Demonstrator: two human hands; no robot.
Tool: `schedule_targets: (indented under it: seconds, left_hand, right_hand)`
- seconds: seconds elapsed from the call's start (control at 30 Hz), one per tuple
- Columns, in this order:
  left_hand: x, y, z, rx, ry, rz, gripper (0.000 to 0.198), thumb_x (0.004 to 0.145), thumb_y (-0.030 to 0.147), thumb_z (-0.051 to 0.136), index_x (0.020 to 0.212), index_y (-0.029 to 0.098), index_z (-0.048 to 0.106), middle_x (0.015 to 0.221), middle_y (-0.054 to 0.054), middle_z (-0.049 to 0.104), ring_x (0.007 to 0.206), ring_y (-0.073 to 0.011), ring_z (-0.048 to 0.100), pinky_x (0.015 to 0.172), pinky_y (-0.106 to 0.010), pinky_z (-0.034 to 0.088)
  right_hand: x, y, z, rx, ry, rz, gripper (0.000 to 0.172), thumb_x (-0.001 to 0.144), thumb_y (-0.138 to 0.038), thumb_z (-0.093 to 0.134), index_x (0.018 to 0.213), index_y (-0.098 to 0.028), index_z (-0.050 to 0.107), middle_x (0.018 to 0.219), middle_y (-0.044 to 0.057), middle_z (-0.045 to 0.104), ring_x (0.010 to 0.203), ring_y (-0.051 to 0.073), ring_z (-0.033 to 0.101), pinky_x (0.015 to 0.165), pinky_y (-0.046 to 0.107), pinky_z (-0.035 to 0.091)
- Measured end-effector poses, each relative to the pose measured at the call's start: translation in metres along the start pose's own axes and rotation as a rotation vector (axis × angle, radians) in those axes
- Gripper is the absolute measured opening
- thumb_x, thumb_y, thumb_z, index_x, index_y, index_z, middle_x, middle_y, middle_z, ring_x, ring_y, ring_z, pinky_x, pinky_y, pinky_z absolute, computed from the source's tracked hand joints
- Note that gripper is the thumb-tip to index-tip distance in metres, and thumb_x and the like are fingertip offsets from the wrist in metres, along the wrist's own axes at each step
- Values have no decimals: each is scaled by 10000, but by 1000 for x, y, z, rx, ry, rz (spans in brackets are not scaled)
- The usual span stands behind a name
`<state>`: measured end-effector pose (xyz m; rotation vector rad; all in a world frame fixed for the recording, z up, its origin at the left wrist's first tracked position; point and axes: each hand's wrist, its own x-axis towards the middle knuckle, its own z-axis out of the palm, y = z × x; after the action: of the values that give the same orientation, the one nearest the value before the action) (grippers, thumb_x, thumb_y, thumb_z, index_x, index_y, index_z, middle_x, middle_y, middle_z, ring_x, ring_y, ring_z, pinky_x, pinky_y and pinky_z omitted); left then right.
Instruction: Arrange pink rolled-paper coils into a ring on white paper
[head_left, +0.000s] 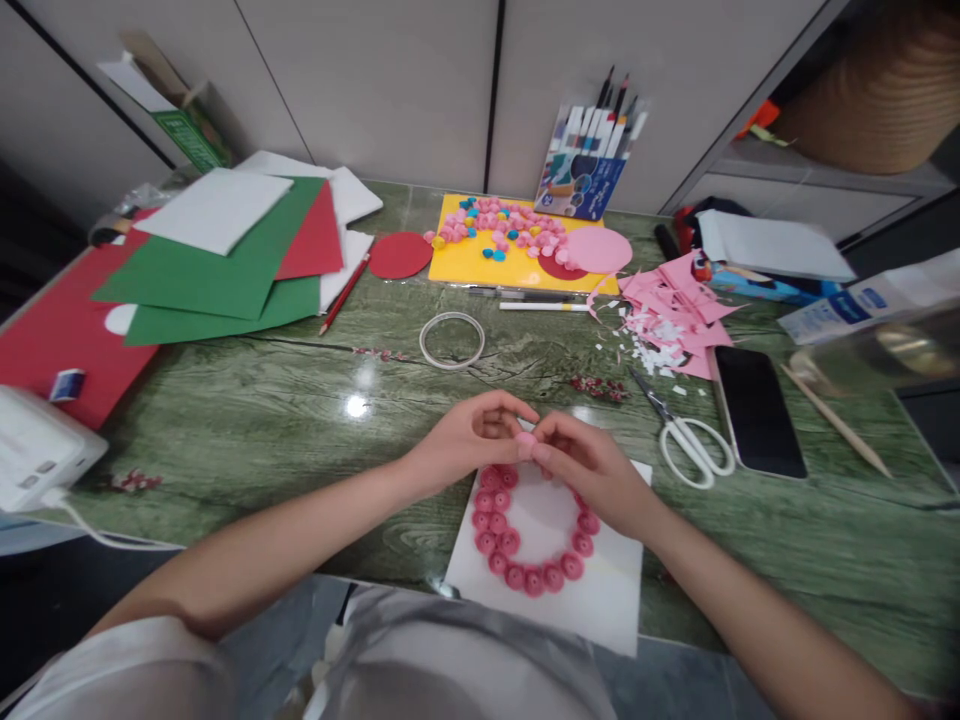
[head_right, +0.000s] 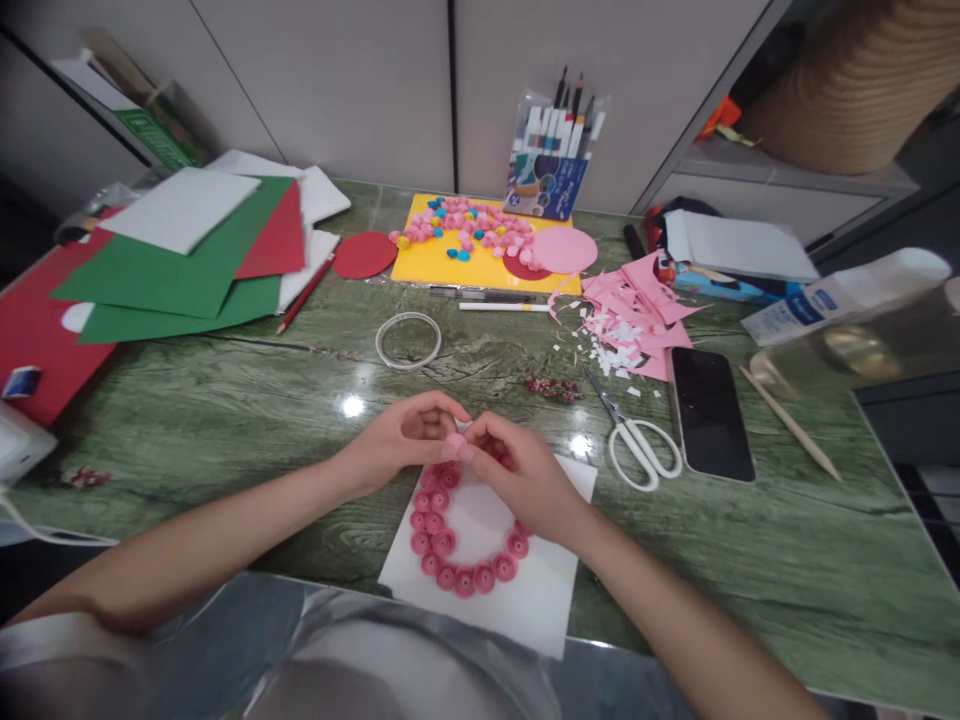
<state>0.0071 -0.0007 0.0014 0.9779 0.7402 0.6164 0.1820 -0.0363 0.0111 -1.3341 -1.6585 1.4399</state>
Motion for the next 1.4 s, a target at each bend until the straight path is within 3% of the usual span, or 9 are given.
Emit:
schedule_targets:
  seconds: [0.2, 0.53, 0.67, 0.8, 1.03, 1.4]
  left_hand:
    - [0, -2, 2, -100, 29, -33, 234, 647, 218, 730, 853, 147, 645, 766, -10, 616, 679, -85, 567, 660, -219, 439]
    - [0, -3, -2, -207, 3, -67, 292, 639, 161, 728, 924, 135, 669, 819, -50, 670, 732, -122, 617, 700, -241, 453]
    - [1, -4, -3, -199, -8, -55, 279, 657, 160, 718, 930, 134, 666, 814, -50, 671, 745, -123, 621, 714, -242, 457]
    - [1, -5, -3, -185, 8, -56, 274, 656, 170, 721, 923, 143, 666, 809, -49, 676, 741, -127, 622, 715, -254, 459]
    - [0, -3, -2, -123, 29, -64, 295, 650, 211, 728, 929, 138, 669, 836, -58, 683, 764, -132, 620, 735, -257, 463]
    - [0, -4, 1, -29, 103, -55, 257, 637, 238, 736, 868, 145, 673, 789, -38, 690, 730, -117, 631, 698, -222, 482]
  right_hand:
    - [0, 0, -2, -6, 29, 0, 190, 852, -362, 470, 786, -189, 514, 669, -28, 510, 615, 100, 455, 568, 226, 350]
    - [-1, 1, -3, -77, 102, -26, 180, 856, -360, 471, 794, -198, 520, 721, -15, 559, 670, 111, 510, 599, 230, 383]
    - [-3, 3, -2, -218, 214, -130, 94, 845, -297, 507, 857, -204, 520, 763, -7, 580, 697, 114, 537, 637, 241, 411]
    - [-5, 4, -2, -466, 330, -360, 70, 813, -215, 555, 880, -200, 542, 761, 1, 565, 705, 119, 527, 659, 260, 413]
    - [-4, 4, -2, -534, 307, -490, 117, 807, -171, 562, 919, -205, 562, 804, 23, 572, 771, 137, 542, 698, 288, 443]
    - [-3, 6, -3, -604, 295, -506, 115, 815, -165, 552, 913, -214, 587, 819, 32, 582, 799, 143, 551, 717, 306, 450]
